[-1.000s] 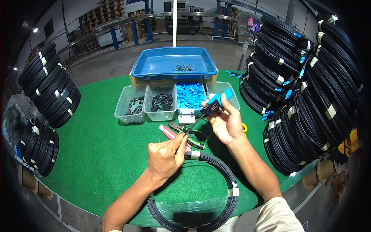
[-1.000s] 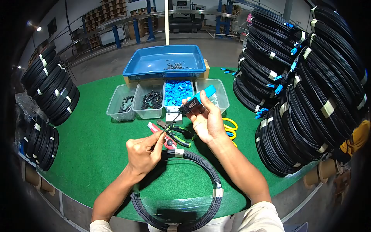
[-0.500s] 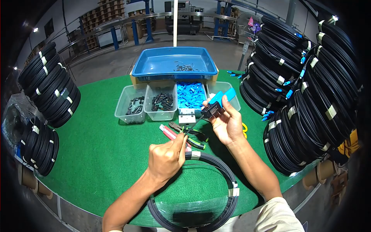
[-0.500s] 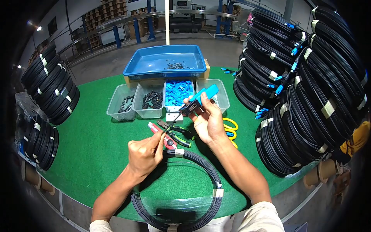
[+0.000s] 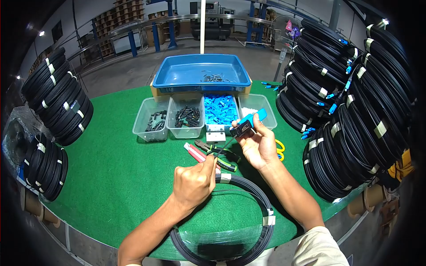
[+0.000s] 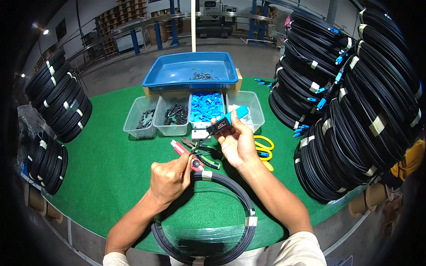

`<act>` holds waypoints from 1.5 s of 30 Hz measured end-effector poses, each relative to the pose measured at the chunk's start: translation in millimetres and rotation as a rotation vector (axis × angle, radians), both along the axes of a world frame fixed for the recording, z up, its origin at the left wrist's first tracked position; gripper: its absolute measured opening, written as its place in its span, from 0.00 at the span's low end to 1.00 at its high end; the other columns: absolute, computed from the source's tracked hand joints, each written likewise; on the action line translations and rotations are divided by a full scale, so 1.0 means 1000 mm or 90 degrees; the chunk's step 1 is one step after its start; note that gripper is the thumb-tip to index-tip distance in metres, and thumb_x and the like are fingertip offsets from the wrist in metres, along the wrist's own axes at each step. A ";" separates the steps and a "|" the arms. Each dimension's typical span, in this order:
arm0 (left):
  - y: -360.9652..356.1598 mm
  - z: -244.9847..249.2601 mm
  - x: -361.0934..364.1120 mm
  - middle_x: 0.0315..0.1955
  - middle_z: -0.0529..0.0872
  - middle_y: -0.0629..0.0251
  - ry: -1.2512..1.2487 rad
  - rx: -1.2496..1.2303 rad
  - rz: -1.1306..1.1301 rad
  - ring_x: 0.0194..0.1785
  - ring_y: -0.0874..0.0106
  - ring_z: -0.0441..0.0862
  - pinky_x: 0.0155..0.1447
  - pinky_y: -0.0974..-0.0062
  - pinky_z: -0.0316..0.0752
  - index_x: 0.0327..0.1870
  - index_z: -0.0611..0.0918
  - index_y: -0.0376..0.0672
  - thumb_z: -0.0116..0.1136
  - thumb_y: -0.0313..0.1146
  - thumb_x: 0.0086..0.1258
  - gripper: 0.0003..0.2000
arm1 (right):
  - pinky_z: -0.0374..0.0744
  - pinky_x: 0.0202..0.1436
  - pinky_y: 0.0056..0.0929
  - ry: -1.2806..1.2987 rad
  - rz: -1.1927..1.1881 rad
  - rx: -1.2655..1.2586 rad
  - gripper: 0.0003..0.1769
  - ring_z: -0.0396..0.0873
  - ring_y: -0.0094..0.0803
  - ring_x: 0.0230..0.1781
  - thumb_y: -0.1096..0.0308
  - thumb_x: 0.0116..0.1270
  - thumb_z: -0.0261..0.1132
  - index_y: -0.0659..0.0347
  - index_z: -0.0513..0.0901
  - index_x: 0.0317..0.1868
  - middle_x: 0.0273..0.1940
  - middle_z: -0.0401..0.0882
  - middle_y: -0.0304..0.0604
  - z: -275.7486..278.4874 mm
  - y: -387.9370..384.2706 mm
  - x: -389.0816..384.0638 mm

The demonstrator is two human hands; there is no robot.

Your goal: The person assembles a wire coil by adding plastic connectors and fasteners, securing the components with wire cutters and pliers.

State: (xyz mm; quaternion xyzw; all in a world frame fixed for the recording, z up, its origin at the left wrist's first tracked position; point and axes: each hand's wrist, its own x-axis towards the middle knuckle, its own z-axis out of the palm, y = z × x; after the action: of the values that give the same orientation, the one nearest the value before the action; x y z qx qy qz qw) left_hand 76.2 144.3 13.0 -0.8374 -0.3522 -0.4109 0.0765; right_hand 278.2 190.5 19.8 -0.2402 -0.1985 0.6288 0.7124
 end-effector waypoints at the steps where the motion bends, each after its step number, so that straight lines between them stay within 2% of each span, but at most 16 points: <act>1: 0.000 0.000 0.000 0.14 0.80 0.64 -0.008 -0.013 -0.005 0.15 0.68 0.80 0.20 0.69 0.72 0.36 0.81 0.38 0.63 0.28 0.67 0.04 | 0.86 0.52 0.39 0.000 0.000 0.000 0.17 0.84 0.43 0.49 0.55 0.73 0.64 0.61 0.75 0.46 0.44 0.81 0.53 -0.001 0.000 0.000; 4: 0.000 0.002 0.001 0.13 0.79 0.64 -0.033 -0.013 -0.007 0.15 0.67 0.79 0.19 0.68 0.71 0.33 0.79 0.39 0.63 0.28 0.67 0.05 | 0.85 0.53 0.39 0.024 0.008 -0.002 0.18 0.84 0.44 0.50 0.55 0.73 0.64 0.61 0.74 0.48 0.46 0.81 0.53 -0.001 0.001 0.001; 6: 0.002 0.000 0.001 0.13 0.79 0.64 -0.034 -0.013 -0.007 0.15 0.67 0.79 0.19 0.68 0.71 0.33 0.79 0.39 0.63 0.28 0.67 0.05 | 0.82 0.56 0.44 0.029 0.017 -0.014 0.15 0.82 0.41 0.50 0.56 0.72 0.66 0.56 0.75 0.46 0.43 0.80 0.47 0.000 0.001 0.002; 19: 0.002 -0.001 0.001 0.12 0.77 0.64 -0.035 -0.014 -0.012 0.14 0.67 0.78 0.19 0.68 0.71 0.31 0.78 0.40 0.63 0.28 0.67 0.06 | 0.81 0.57 0.43 0.025 0.033 0.001 0.17 0.82 0.42 0.52 0.56 0.71 0.66 0.56 0.73 0.50 0.46 0.79 0.48 -0.005 0.002 0.004; 21: 0.003 -0.003 0.001 0.12 0.77 0.64 -0.036 -0.014 -0.009 0.14 0.67 0.78 0.19 0.68 0.71 0.31 0.78 0.40 0.63 0.28 0.67 0.06 | 0.83 0.59 0.43 0.010 0.042 0.031 0.21 0.81 0.44 0.55 0.55 0.75 0.61 0.63 0.72 0.56 0.51 0.79 0.53 -0.006 0.002 0.005; 26: 0.003 -0.005 0.004 0.11 0.76 0.64 -0.047 -0.006 -0.002 0.15 0.65 0.79 0.19 0.67 0.71 0.31 0.77 0.41 0.63 0.29 0.68 0.07 | 0.81 0.62 0.47 -0.100 0.026 0.155 0.23 0.80 0.45 0.57 0.57 0.76 0.59 0.63 0.69 0.62 0.55 0.77 0.52 -0.008 0.001 0.005; 29: 0.005 -0.006 0.007 0.15 0.81 0.62 -0.079 -0.008 -0.016 0.15 0.70 0.80 0.20 0.71 0.71 0.36 0.83 0.37 0.63 0.28 0.68 0.04 | 0.78 0.66 0.50 -0.084 0.068 0.210 0.26 0.78 0.46 0.61 0.56 0.75 0.59 0.62 0.67 0.66 0.58 0.76 0.53 -0.011 0.002 0.008; 31: 0.006 -0.003 0.009 0.23 0.88 0.60 -0.312 -0.281 -0.112 0.17 0.78 0.79 0.21 0.78 0.71 0.45 0.86 0.34 0.63 0.29 0.69 0.09 | 0.75 0.68 0.52 -0.026 0.087 0.250 0.29 0.76 0.47 0.63 0.55 0.74 0.60 0.60 0.66 0.68 0.61 0.75 0.53 -0.010 0.004 0.009; 32: 0.008 -0.007 0.009 0.30 0.91 0.58 -0.434 -0.484 -0.174 0.19 0.83 0.78 0.23 0.83 0.70 0.49 0.86 0.32 0.63 0.30 0.71 0.12 | 0.72 0.71 0.53 -0.005 0.088 0.245 0.30 0.74 0.47 0.65 0.55 0.73 0.61 0.57 0.65 0.70 0.64 0.73 0.53 -0.013 0.005 0.011; 33: 0.009 0.002 0.003 0.29 0.90 0.59 -0.518 -0.667 -0.244 0.19 0.83 0.78 0.23 0.84 0.70 0.47 0.86 0.31 0.62 0.31 0.72 0.11 | 0.72 0.71 0.53 -0.006 0.089 0.247 0.30 0.74 0.47 0.65 0.55 0.73 0.61 0.57 0.65 0.70 0.64 0.73 0.53 -0.012 0.006 0.012; 35: 0.015 -0.006 0.000 0.29 0.90 0.57 -0.603 -0.717 -0.327 0.18 0.83 0.76 0.21 0.84 0.70 0.47 0.86 0.30 0.62 0.30 0.72 0.11 | 0.72 0.71 0.53 0.053 0.108 0.260 0.31 0.73 0.48 0.64 0.57 0.71 0.63 0.55 0.63 0.70 0.64 0.72 0.50 -0.012 0.007 0.014; 39: 0.004 -0.003 0.005 0.27 0.90 0.58 -0.541 -0.654 -0.231 0.16 0.84 0.76 0.19 0.82 0.69 0.45 0.87 0.31 0.64 0.28 0.70 0.10 | 0.71 0.71 0.54 0.067 0.148 0.302 0.34 0.73 0.47 0.65 0.59 0.71 0.64 0.55 0.61 0.72 0.65 0.72 0.51 -0.012 0.008 0.017; 41: 0.002 -0.007 0.006 0.26 0.90 0.62 -0.356 -0.375 -0.156 0.18 0.83 0.79 0.20 0.81 0.72 0.43 0.88 0.30 0.62 0.26 0.71 0.08 | 0.72 0.71 0.54 0.060 0.156 0.311 0.35 0.73 0.47 0.65 0.59 0.70 0.64 0.55 0.61 0.72 0.65 0.72 0.51 -0.013 0.007 0.019; 42: 0.002 -0.008 0.010 0.26 0.91 0.62 -0.357 -0.279 -0.165 0.21 0.80 0.84 0.25 0.80 0.77 0.42 0.89 0.32 0.63 0.24 0.68 0.07 | 0.72 0.70 0.55 0.052 0.166 0.320 0.35 0.73 0.47 0.65 0.59 0.69 0.65 0.55 0.61 0.73 0.65 0.72 0.51 -0.013 0.007 0.019; 43: 0.000 -0.007 0.010 0.26 0.91 0.62 -0.357 -0.280 -0.166 0.21 0.80 0.84 0.25 0.80 0.77 0.42 0.89 0.32 0.63 0.24 0.68 0.07 | 0.72 0.70 0.55 0.053 0.165 0.320 0.35 0.73 0.47 0.65 0.59 0.69 0.65 0.55 0.61 0.73 0.65 0.72 0.51 -0.014 0.007 0.019; 45: -0.004 -0.004 0.010 0.26 0.91 0.59 -0.265 -0.155 -0.114 0.23 0.76 0.87 0.28 0.80 0.79 0.42 0.89 0.34 0.64 0.23 0.66 0.07 | 0.73 0.70 0.55 0.038 0.185 0.334 0.37 0.74 0.47 0.64 0.58 0.68 0.66 0.54 0.60 0.73 0.65 0.72 0.50 -0.013 0.006 0.016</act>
State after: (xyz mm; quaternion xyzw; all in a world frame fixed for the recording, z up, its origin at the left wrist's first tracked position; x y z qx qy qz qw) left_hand 86.3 140.3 9.1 -0.7658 -0.3319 -0.5340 -0.1352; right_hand 293.9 197.0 7.2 0.0016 -0.3651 0.6584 0.6582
